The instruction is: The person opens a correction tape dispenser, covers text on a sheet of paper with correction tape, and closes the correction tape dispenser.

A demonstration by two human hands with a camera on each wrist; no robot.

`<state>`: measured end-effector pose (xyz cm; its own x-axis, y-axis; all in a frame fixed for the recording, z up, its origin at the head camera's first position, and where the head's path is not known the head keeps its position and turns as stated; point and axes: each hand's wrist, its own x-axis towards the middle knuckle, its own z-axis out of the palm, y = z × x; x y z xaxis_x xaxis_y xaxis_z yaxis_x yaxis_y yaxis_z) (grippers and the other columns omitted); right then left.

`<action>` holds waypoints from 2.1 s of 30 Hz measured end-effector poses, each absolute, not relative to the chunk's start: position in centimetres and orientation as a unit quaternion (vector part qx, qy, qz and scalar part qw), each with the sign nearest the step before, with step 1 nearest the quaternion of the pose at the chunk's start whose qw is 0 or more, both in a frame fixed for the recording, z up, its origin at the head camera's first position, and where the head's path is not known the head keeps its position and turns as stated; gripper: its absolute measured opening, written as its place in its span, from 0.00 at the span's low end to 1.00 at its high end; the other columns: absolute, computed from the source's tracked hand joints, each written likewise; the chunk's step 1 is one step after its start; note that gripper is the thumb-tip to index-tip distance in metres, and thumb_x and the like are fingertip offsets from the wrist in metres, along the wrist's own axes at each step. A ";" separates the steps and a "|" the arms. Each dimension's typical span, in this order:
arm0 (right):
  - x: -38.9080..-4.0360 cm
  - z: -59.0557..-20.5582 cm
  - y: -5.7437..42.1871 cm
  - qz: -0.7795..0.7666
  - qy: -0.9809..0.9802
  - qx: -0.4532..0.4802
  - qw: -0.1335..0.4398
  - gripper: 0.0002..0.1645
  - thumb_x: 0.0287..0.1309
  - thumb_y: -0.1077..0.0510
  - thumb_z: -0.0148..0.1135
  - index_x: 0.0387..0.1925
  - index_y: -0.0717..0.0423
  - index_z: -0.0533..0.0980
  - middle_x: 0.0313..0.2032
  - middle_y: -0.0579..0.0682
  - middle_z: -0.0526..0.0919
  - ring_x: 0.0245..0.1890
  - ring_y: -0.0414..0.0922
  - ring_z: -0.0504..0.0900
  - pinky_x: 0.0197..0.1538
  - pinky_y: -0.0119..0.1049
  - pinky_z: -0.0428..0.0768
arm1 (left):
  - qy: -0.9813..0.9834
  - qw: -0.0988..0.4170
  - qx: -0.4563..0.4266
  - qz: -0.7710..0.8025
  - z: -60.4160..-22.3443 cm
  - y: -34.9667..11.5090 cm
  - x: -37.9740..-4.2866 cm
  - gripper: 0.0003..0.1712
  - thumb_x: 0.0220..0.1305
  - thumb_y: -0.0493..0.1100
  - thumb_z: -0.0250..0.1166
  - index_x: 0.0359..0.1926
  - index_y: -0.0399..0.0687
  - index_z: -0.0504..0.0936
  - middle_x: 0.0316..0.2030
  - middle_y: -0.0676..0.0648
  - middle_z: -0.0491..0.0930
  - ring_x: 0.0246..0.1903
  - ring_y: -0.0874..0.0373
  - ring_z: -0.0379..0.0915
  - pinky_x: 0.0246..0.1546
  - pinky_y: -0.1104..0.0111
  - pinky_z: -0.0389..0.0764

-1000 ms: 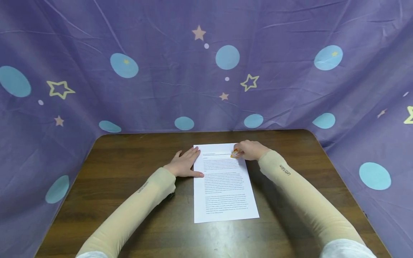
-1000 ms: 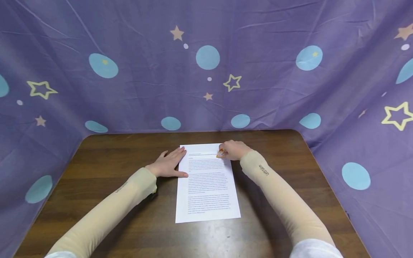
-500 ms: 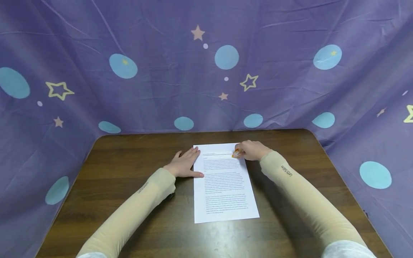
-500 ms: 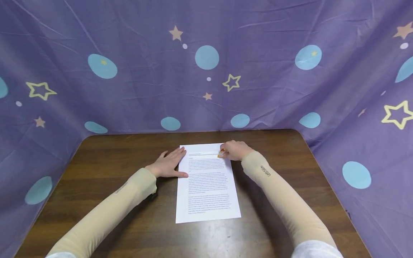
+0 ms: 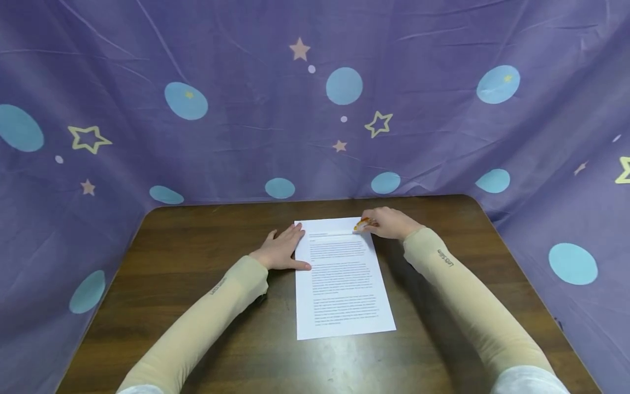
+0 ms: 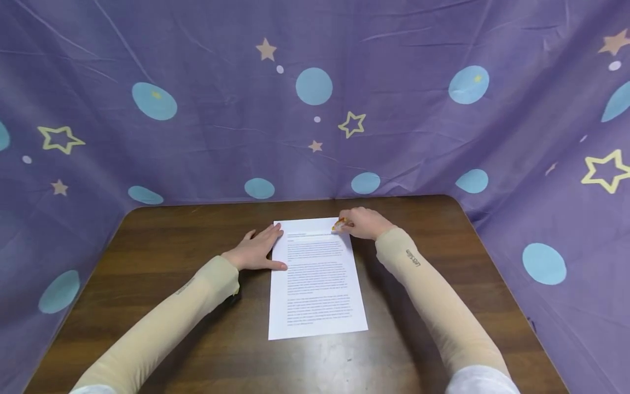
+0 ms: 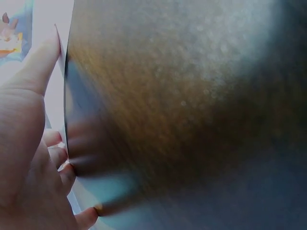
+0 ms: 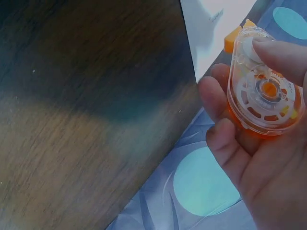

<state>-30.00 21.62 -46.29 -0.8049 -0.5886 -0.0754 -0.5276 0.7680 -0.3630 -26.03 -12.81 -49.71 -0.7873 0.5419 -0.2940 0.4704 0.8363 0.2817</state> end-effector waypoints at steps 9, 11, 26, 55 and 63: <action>-29.3 -46.4 20.9 -0.162 0.935 -0.293 0.120 0.14 0.70 0.51 0.68 0.50 0.54 0.84 0.37 0.46 0.87 0.31 0.41 0.76 0.40 0.41 0.77 | 0.938 0.187 0.274 0.097 -49.3 -12.9 -25.5 0.67 0.62 0.76 0.66 0.83 0.39 0.48 0.84 0.40 0.38 0.83 0.47 0.32 0.75 0.34 0.41; -29.2 -46.5 20.7 -0.162 0.934 -0.293 0.124 0.13 0.70 0.51 0.68 0.50 0.53 0.85 0.38 0.46 0.87 0.32 0.41 0.77 0.42 0.43 0.78 | 0.938 0.187 0.274 0.099 -49.3 -12.8 -25.5 0.67 0.61 0.76 0.66 0.83 0.39 0.48 0.84 0.40 0.38 0.83 0.47 0.32 0.74 0.33 0.41; -29.4 -46.6 20.6 -0.124 0.932 -0.318 0.119 0.11 0.68 0.53 0.70 0.49 0.51 0.85 0.41 0.46 0.88 0.39 0.43 0.84 0.46 0.47 0.83 | 0.939 0.182 0.276 0.089 -49.4 -13.0 -25.9 0.68 0.61 0.76 0.65 0.83 0.40 0.47 0.84 0.40 0.38 0.83 0.46 0.32 0.75 0.35 0.41; -28.5 -47.1 15.5 -0.191 0.895 -0.385 0.116 0.08 0.70 0.55 0.68 0.43 0.56 0.84 0.35 0.44 0.85 0.33 0.37 0.77 0.44 0.38 0.79 | 0.939 0.191 0.274 0.081 -50.1 -13.2 -26.3 0.72 0.56 0.80 0.66 0.84 0.42 0.45 0.84 0.41 0.35 0.83 0.48 0.29 0.75 0.35 0.39; -28.4 -47.1 13.8 -0.180 0.889 -0.404 0.117 0.07 0.70 0.58 0.68 0.45 0.56 0.84 0.37 0.46 0.87 0.35 0.37 0.80 0.44 0.36 0.81 | 0.939 0.188 0.276 0.083 -50.0 -13.2 -26.2 0.71 0.57 0.79 0.66 0.84 0.43 0.45 0.84 0.41 0.35 0.83 0.49 0.29 0.75 0.35 0.39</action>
<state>-28.44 13.78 -47.07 -0.6459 -0.7609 -0.0621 -0.6769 0.6084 -0.4143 -26.20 -13.16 -50.04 -0.7772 0.5486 -0.3083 0.4864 0.8345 0.2589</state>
